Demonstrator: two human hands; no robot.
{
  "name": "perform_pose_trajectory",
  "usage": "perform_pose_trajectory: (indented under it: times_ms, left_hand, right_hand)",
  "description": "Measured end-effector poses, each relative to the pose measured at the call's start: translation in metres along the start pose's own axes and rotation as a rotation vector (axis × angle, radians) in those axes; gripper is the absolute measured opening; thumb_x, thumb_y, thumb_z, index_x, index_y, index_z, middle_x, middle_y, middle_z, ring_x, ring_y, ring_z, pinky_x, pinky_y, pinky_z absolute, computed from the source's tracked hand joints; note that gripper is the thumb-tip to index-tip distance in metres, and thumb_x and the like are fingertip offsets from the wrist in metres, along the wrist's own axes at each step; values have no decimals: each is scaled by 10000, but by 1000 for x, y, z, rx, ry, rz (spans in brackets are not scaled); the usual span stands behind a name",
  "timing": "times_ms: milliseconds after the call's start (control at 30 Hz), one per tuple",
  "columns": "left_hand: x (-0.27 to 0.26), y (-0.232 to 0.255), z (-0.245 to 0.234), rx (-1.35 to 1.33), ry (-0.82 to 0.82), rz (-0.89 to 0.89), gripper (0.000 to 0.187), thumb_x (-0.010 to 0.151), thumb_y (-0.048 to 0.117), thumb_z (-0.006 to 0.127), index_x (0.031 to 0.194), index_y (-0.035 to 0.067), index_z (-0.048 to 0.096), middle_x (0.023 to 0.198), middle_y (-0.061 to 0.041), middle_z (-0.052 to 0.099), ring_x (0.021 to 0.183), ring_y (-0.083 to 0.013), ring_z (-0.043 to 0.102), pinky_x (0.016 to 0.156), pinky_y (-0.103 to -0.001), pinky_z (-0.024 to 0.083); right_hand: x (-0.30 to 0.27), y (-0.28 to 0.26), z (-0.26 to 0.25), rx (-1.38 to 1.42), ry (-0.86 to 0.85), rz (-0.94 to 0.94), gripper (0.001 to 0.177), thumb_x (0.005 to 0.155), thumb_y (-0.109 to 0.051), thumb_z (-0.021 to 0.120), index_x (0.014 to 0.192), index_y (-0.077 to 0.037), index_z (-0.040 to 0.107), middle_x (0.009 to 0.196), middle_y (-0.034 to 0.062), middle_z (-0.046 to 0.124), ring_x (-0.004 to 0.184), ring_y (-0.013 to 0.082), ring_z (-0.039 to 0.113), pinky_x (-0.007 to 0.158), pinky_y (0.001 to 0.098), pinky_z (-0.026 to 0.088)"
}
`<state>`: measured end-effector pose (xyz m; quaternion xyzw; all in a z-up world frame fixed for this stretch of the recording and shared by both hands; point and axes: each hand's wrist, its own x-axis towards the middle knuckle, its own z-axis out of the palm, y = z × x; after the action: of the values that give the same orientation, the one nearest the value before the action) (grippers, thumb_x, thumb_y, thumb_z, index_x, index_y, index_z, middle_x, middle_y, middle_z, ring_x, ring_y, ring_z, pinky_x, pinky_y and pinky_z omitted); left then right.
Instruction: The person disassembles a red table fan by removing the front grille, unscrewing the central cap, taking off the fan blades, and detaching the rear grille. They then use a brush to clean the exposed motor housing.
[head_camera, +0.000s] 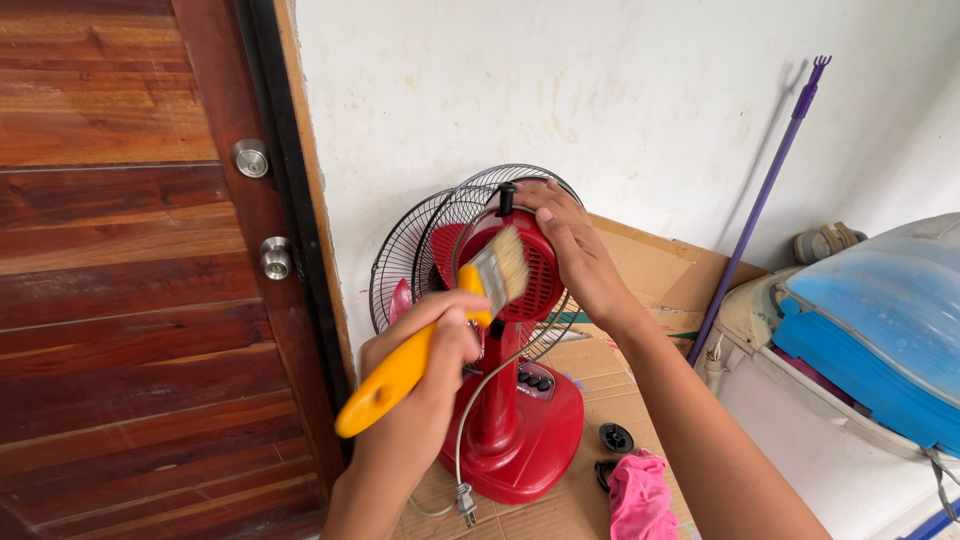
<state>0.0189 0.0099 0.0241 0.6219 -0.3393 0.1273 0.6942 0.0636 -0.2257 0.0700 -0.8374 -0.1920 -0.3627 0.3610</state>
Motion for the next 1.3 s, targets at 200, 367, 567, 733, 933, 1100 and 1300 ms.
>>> perform_pose_trajectory:
  times_ms: [200,367,567,733,933,1100,1300]
  left_hand:
    - [6,1,9,113,-81,-155,246,997,176,556,959,64,771,610,-21,582,530,-65,533,490,-246,433]
    - [2,2,16,130,-31,167,215,1011,139,546,968,47,736,692,-14,675,588,-64,623,558,-241,505]
    - [-1,7,8,148,51,139,214,1007,106,547,949,37,742,733,-82,689,613,-133,611,559,-287,481]
    - [18,2,6,223,-108,167,229,975,111,541,868,39,730,772,-15,744,671,-60,696,606,-222,535]
    - [50,13,-12,-370,20,-18,300,988,181,480,889,79,744,597,-17,590,475,-55,413,454,-221,327]
    - [89,33,-19,151,200,171,267,1001,160,498,887,61,718,616,-11,544,536,-42,478,488,-212,377]
    - [111,38,-15,38,85,126,284,984,162,501,876,40,734,615,-13,615,518,-54,505,482,-213,391]
  right_hand:
    - [-5,-5,-8,213,-65,-4,560,989,-211,238,1432,-45,540,1595,130,427,1545,308,321,1269,406,243]
    - [-7,-8,-14,140,-91,23,567,998,-228,255,1471,-58,517,1632,121,404,1595,290,204,1297,400,131]
    - [-10,-7,-19,94,-111,36,541,1049,-292,292,1505,-74,485,1666,105,351,1603,278,150,1284,410,96]
    - [-13,-1,-12,121,-67,9,512,1056,-259,340,1509,-66,480,1676,101,358,1613,277,177,1294,403,120]
    - [-19,13,-11,170,-56,-20,548,996,-175,355,1521,-46,446,1678,118,350,1618,285,165,1290,403,137]
    - [-15,10,-11,149,-33,-19,520,1014,-195,375,1504,-39,459,1619,133,426,1588,287,260,1274,400,215]
    - [-6,-6,-5,-38,34,122,506,1012,-324,518,1474,-120,506,1243,111,556,1138,260,544,1038,379,448]
